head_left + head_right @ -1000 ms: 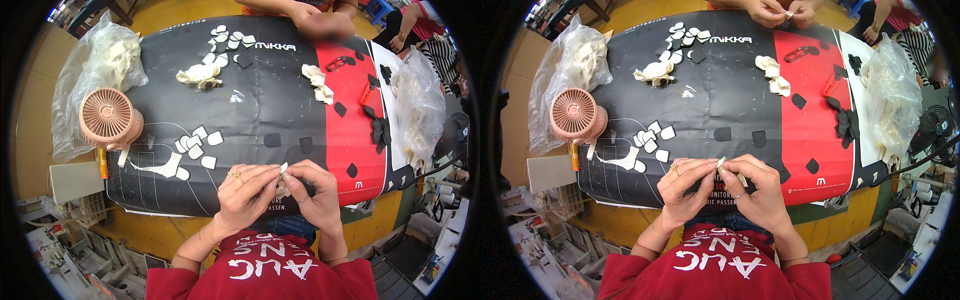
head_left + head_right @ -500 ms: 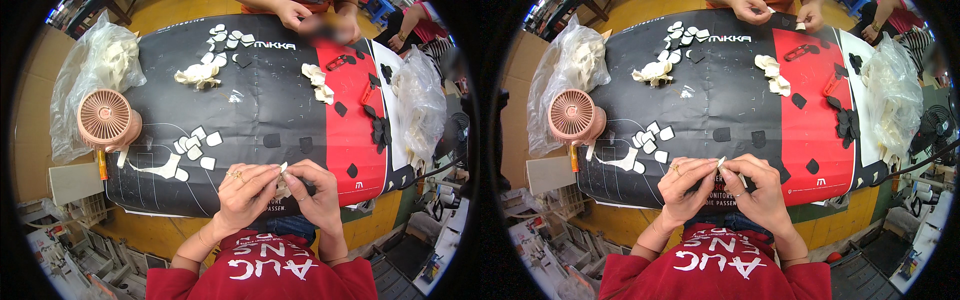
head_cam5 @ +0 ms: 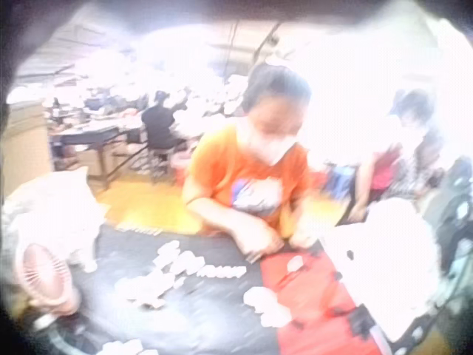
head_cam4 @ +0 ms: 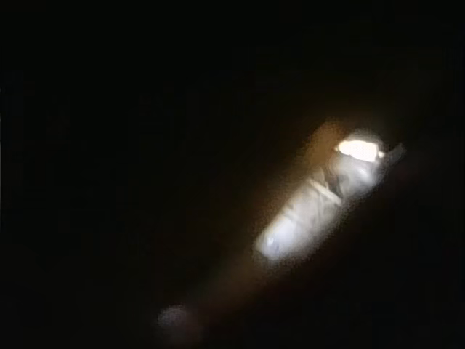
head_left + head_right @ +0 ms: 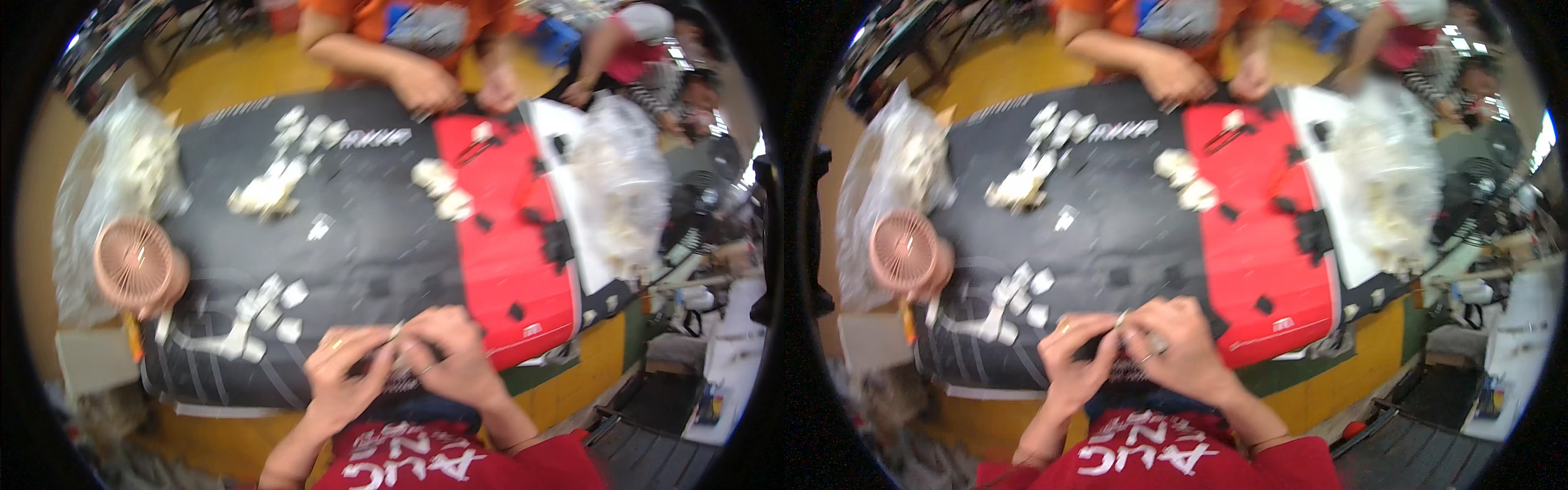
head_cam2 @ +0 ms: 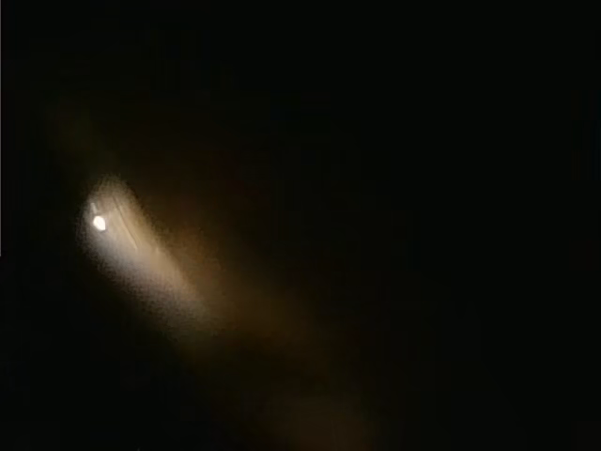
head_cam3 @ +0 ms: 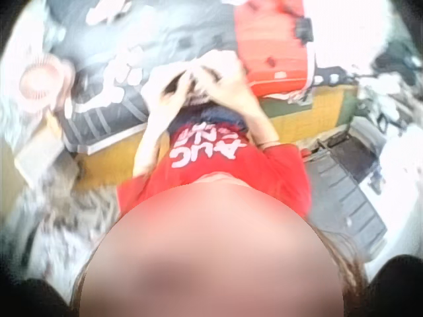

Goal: The person peels backing paper from small black and white adhesive pieces on a large mat. They separate the backing from each piece and place the peeled items on the mat. A coworker performs the same task nearby.

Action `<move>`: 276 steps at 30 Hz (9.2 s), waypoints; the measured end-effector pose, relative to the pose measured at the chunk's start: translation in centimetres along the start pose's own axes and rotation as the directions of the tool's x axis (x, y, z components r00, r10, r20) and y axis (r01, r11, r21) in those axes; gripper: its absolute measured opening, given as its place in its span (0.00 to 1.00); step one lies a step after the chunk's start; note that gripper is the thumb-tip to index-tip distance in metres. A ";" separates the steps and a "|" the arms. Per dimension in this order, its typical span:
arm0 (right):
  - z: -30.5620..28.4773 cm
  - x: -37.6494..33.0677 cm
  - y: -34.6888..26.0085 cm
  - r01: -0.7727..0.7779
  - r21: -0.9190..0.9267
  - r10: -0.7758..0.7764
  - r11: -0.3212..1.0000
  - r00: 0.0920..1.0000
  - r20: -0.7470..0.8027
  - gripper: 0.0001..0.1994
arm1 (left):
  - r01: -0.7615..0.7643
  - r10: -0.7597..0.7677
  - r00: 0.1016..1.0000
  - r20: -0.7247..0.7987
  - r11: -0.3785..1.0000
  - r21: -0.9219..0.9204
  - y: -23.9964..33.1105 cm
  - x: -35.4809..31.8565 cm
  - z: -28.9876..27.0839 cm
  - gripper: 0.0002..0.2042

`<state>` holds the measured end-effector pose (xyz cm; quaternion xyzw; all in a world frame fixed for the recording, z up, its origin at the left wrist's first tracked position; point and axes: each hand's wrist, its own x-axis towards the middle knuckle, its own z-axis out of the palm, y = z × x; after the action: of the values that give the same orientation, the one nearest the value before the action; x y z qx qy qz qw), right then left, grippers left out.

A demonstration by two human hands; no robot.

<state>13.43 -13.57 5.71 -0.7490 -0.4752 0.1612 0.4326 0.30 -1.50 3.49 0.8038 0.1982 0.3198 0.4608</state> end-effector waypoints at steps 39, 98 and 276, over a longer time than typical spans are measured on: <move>-0.1 1.9 0.1 -0.092 0.180 0.096 0.979 0.995 -0.014 0.20 | 0.473 -0.489 0.863 0.125 0.695 -0.542 -0.8 -0.2 -1.2 0.08; 3.1 7.7 3.4 -0.545 0.005 0.532 0.839 0.821 0.207 0.07 | -0.040 -0.125 0.957 0.260 0.835 0.549 -4.3 1.2 0.6 0.22; 0.7 -0.3 0.8 0.039 -0.088 -0.031 0.995 0.995 0.097 0.04 | -0.246 0.163 0.958 0.236 0.888 0.387 -0.2 0.2 0.0 0.13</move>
<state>13.25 -13.63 4.59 -0.7507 -0.5154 0.1677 0.3778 0.49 -1.32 3.39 0.9270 0.1285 0.2365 0.2613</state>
